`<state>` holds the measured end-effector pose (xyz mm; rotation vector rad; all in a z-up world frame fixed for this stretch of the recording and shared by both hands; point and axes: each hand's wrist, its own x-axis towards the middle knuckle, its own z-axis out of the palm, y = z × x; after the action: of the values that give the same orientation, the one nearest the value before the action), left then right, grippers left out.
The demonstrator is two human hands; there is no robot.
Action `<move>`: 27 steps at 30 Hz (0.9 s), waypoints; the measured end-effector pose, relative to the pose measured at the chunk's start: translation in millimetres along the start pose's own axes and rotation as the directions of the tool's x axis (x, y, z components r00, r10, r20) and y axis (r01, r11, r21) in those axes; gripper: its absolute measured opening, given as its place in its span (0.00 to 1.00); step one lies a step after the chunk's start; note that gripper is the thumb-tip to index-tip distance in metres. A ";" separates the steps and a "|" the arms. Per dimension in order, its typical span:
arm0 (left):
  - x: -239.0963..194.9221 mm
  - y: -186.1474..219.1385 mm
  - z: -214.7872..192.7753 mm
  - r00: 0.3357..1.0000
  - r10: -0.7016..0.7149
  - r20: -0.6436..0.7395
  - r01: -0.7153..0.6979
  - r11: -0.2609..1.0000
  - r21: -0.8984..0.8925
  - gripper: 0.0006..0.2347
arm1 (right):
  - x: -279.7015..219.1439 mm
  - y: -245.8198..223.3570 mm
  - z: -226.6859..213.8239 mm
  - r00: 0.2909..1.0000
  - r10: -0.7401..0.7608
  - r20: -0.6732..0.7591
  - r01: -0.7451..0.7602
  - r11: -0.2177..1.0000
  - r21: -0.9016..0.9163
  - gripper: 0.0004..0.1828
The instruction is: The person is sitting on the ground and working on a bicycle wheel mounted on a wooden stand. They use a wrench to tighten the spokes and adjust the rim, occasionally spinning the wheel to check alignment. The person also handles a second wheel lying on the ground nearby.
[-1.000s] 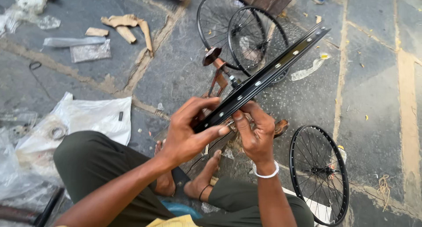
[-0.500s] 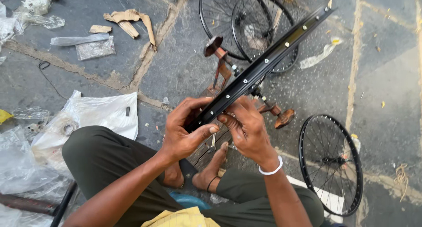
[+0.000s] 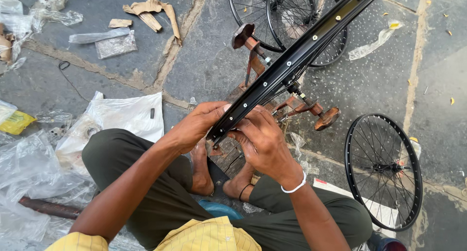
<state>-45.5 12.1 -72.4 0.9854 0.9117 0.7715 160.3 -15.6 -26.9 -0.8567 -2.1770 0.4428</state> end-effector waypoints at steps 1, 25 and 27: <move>-1.3 0.3 2.0 0.995 0.094 -0.018 -0.092 0.991 0.100 0.14 | -1.9 1.2 1.3 1.000 0.005 -0.019 -0.005 1.000 -0.002 0.17; -13.9 42.2 51.8 0.768 0.623 -0.146 -0.586 0.777 0.232 0.14 | 35.6 30.3 -44.2 0.932 0.311 0.186 -0.357 0.702 0.616 0.21; -13.6 40.2 51.9 0.769 0.621 -0.150 -0.580 0.778 0.241 0.15 | 33.6 22.0 -47.5 0.957 0.281 0.071 -0.288 0.897 0.336 0.20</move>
<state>-9.9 -3.3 -17.7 1.4076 0.8668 1.3900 188.5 25.7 10.1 -0.9752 -1.9141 0.9520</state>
